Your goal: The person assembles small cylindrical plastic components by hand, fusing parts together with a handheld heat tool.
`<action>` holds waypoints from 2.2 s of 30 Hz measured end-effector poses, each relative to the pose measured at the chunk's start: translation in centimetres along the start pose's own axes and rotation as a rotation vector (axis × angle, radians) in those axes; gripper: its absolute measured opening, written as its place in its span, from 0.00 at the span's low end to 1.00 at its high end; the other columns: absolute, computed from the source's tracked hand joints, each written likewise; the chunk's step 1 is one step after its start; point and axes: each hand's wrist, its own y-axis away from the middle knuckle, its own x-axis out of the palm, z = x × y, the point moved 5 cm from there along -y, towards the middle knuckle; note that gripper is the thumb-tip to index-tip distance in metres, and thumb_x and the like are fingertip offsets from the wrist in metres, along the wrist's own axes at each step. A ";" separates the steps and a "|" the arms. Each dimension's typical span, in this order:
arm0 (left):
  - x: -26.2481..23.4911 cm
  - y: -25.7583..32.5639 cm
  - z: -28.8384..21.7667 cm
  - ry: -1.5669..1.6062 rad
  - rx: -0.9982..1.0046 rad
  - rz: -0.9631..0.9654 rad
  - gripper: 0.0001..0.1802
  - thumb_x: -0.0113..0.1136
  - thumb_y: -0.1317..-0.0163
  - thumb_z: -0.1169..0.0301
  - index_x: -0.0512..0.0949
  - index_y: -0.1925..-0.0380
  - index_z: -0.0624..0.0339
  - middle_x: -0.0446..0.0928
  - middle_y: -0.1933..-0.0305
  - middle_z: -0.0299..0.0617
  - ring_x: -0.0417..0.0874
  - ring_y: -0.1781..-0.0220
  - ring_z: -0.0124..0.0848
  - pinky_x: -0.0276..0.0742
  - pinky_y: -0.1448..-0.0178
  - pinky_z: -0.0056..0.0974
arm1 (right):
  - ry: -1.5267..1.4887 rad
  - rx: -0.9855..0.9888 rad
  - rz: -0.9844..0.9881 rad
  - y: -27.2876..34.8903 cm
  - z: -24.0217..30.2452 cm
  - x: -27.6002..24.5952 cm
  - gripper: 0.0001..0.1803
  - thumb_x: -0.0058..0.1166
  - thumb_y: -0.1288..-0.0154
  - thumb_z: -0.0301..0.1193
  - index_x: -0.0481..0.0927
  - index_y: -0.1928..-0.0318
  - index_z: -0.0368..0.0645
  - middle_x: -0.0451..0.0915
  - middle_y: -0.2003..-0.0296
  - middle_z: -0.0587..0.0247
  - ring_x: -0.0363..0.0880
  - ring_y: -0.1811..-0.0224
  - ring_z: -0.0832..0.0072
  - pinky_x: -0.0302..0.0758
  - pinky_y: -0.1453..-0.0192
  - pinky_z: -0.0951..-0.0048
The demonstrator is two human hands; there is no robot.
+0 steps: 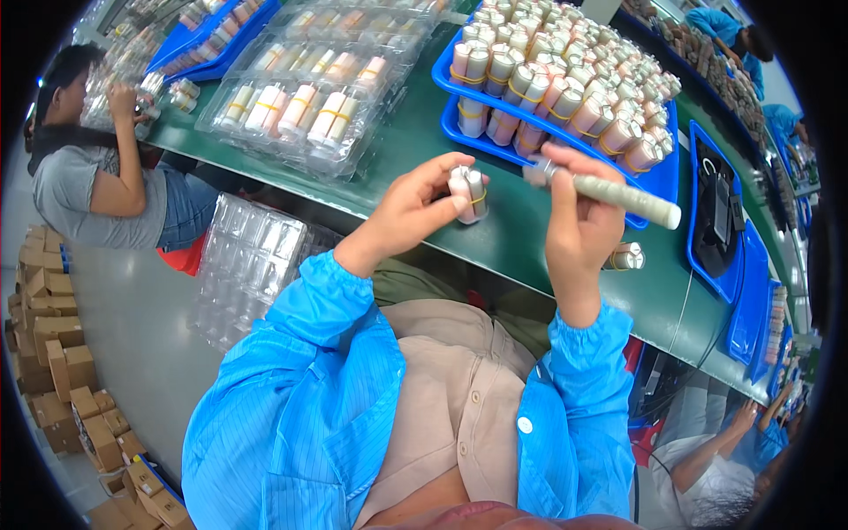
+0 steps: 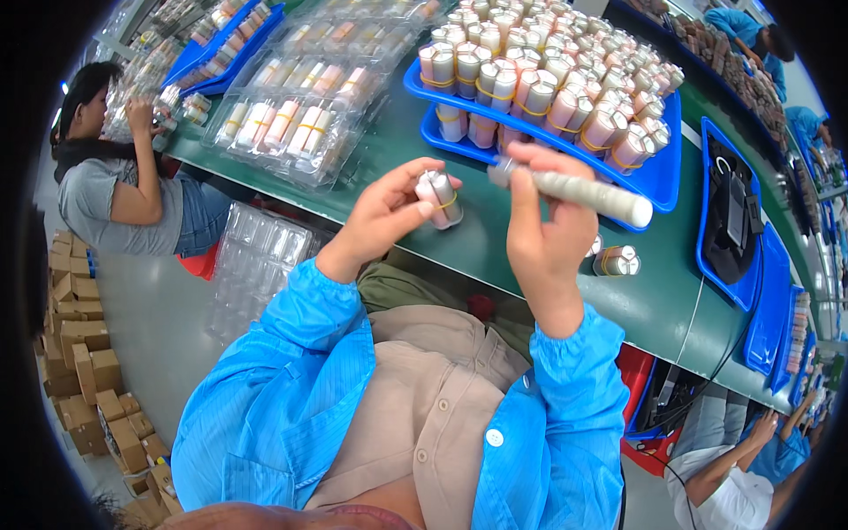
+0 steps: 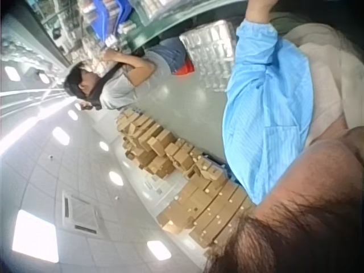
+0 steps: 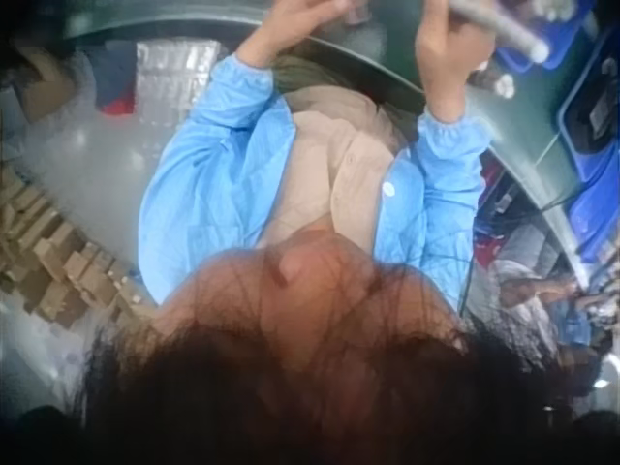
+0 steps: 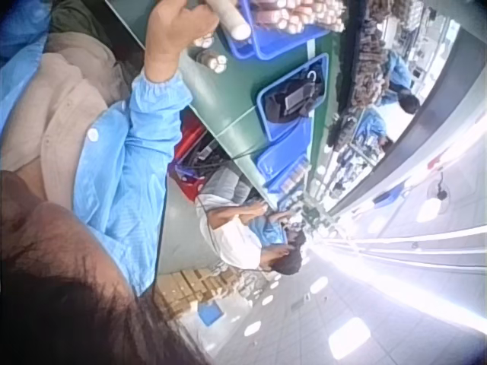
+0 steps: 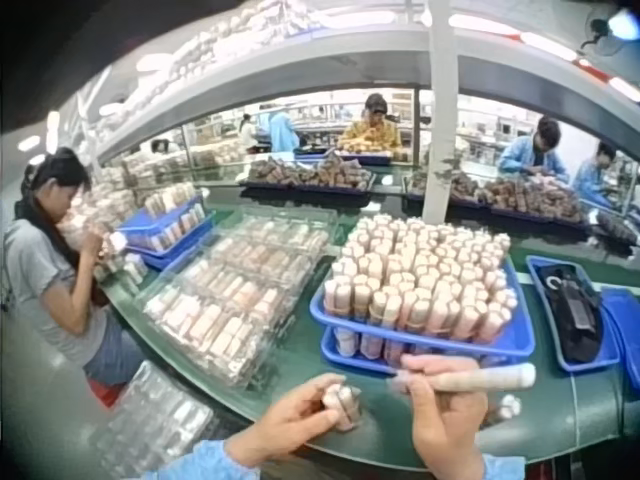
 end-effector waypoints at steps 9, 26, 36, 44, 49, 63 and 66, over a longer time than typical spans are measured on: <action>0.8 0.0 -1.4 0.981 -0.198 0.198 0.33 0.52 0.25 0.60 0.63 0.29 0.72 0.73 0.32 0.65 0.83 0.38 0.49 0.86 0.42 0.56 | 0.438 -0.074 0.177 3.0 -2.7 0.1 0.09 0.63 0.31 0.23 0.79 0.53 0.38 0.86 0.56 0.55 0.86 0.57 0.59 0.80 0.54 0.63; -16.9 3.0 -16.4 -1.061 0.503 -0.904 0.21 0.62 0.28 0.58 0.83 0.45 0.61 0.83 0.44 0.50 0.85 0.48 0.46 0.76 0.37 0.48 | 0.537 -0.153 0.271 4.4 -1.4 1.1 0.09 0.61 0.33 0.19 0.80 0.53 0.35 0.86 0.57 0.50 0.88 0.58 0.54 0.83 0.53 0.60; -31.8 2.3 -6.2 -1.277 -0.088 -0.714 0.23 0.51 0.24 0.52 0.82 0.42 0.55 0.81 0.39 0.52 0.79 0.36 0.52 0.73 0.34 0.54 | 0.525 -0.143 0.288 4.1 -1.8 1.7 0.09 0.62 0.33 0.19 0.79 0.55 0.37 0.86 0.56 0.50 0.88 0.57 0.54 0.83 0.51 0.60; -27.2 2.0 -9.1 -1.678 0.080 -0.787 0.26 0.51 0.23 0.53 0.75 0.36 0.60 0.74 0.31 0.54 0.69 0.26 0.54 0.62 0.26 0.60 | 0.524 -0.187 0.272 4.1 -1.5 1.3 0.12 0.65 0.37 0.19 0.79 0.54 0.36 0.86 0.57 0.49 0.88 0.55 0.52 0.85 0.50 0.60; -6.2 1.2 -13.9 -1.033 0.696 -0.460 0.12 0.57 0.29 0.81 0.82 0.49 0.72 0.85 0.46 0.55 0.85 0.41 0.53 0.77 0.35 0.48 | 0.361 -0.407 0.200 4.6 1.5 0.6 0.18 0.68 0.44 0.15 0.77 0.54 0.37 0.86 0.57 0.48 0.89 0.52 0.50 0.86 0.52 0.57; 13.7 -5.2 -3.4 -0.549 0.327 0.265 0.30 0.77 0.43 0.69 0.76 0.42 0.62 0.84 0.50 0.48 0.86 0.46 0.48 0.82 0.42 0.42 | 0.175 -0.258 -0.257 6.2 6.8 -12.4 0.10 0.49 0.22 0.22 0.69 0.45 0.35 0.82 0.49 0.38 0.85 0.45 0.53 0.81 0.38 0.55; 10.0 -3.7 -3.9 -0.410 0.237 0.059 0.30 0.81 0.51 0.71 0.78 0.47 0.62 0.85 0.50 0.48 0.86 0.47 0.48 0.82 0.45 0.47 | 0.109 -0.063 -0.188 5.3 4.2 -11.0 0.09 0.57 0.26 0.22 0.76 0.49 0.35 0.83 0.51 0.49 0.84 0.52 0.67 0.81 0.47 0.70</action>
